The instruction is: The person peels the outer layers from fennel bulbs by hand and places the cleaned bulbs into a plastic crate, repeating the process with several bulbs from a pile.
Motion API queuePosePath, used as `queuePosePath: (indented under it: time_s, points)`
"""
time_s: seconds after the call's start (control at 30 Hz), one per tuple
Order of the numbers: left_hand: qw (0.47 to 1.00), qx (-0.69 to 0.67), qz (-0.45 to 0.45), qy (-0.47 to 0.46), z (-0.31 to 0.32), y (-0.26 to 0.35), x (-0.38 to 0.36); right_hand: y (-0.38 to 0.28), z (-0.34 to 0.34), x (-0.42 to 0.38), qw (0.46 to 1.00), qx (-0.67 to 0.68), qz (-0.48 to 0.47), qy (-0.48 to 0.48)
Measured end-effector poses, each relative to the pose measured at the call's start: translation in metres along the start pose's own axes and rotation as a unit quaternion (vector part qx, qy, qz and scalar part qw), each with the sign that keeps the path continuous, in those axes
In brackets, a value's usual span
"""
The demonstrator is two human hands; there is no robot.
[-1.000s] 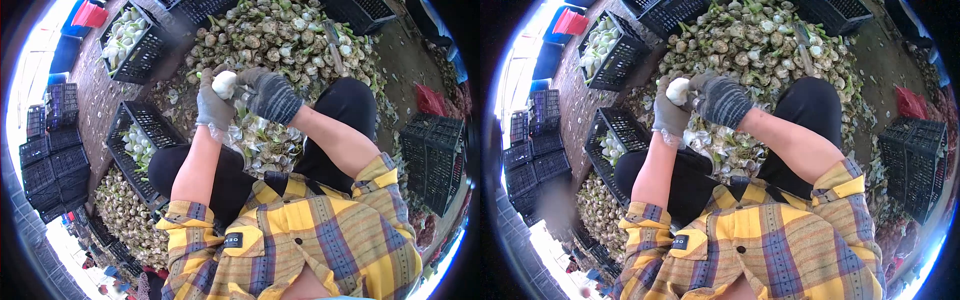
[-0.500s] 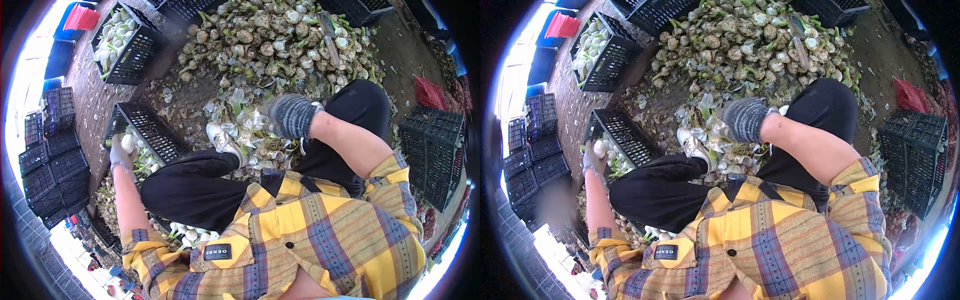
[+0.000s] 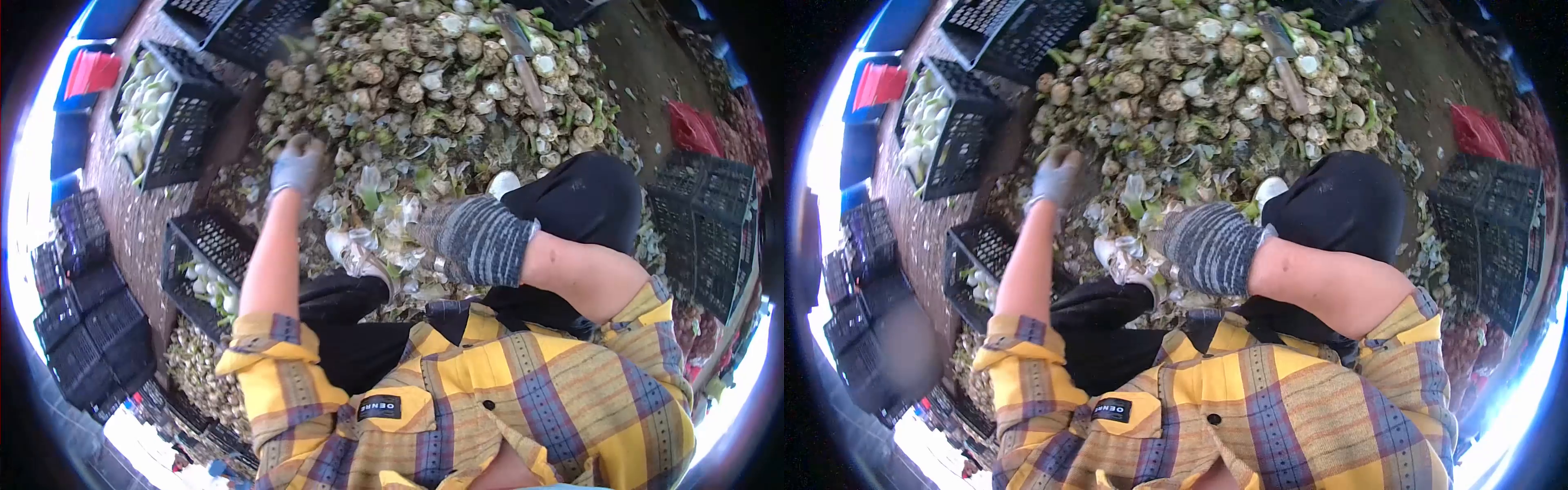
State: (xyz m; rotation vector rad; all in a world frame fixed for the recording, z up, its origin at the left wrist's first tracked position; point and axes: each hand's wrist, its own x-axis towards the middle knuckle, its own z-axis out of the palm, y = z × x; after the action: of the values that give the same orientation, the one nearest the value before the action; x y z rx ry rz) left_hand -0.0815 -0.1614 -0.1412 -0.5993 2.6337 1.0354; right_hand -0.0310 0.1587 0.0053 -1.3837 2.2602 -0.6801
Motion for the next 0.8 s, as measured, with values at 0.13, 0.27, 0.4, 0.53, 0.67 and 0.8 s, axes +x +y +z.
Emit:
queuePosePath:
  time_s: [0.13,0.27,0.4,0.53,0.67,0.8]
  points:
    - [0.987,0.137,-0.006,-0.077,0.062,0.058,0.012,0.011,0.011,-0.004,0.997,0.036,0.064,0.015]
    - [0.99,0.079,-0.033,-0.113,0.105,0.055,0.037,0.011,-0.004,0.0,0.993,-0.011,0.096,-0.063]
    - [0.985,0.146,0.002,-0.091,0.108,0.055,0.036,0.021,-0.01,-0.006,0.996,-0.004,0.078,-0.042]
    - [0.977,0.196,0.023,-0.08,0.081,0.052,0.021,0.009,-0.005,0.012,0.996,-0.016,0.078,-0.04]
    - [0.974,0.2,0.055,-0.088,0.047,0.055,0.007,0.004,0.0,0.019,0.993,-0.062,0.105,-0.005]
    - [0.969,0.216,0.1,-0.072,-0.003,0.121,-0.056,0.01,-0.007,0.027,0.987,-0.074,0.137,0.051]
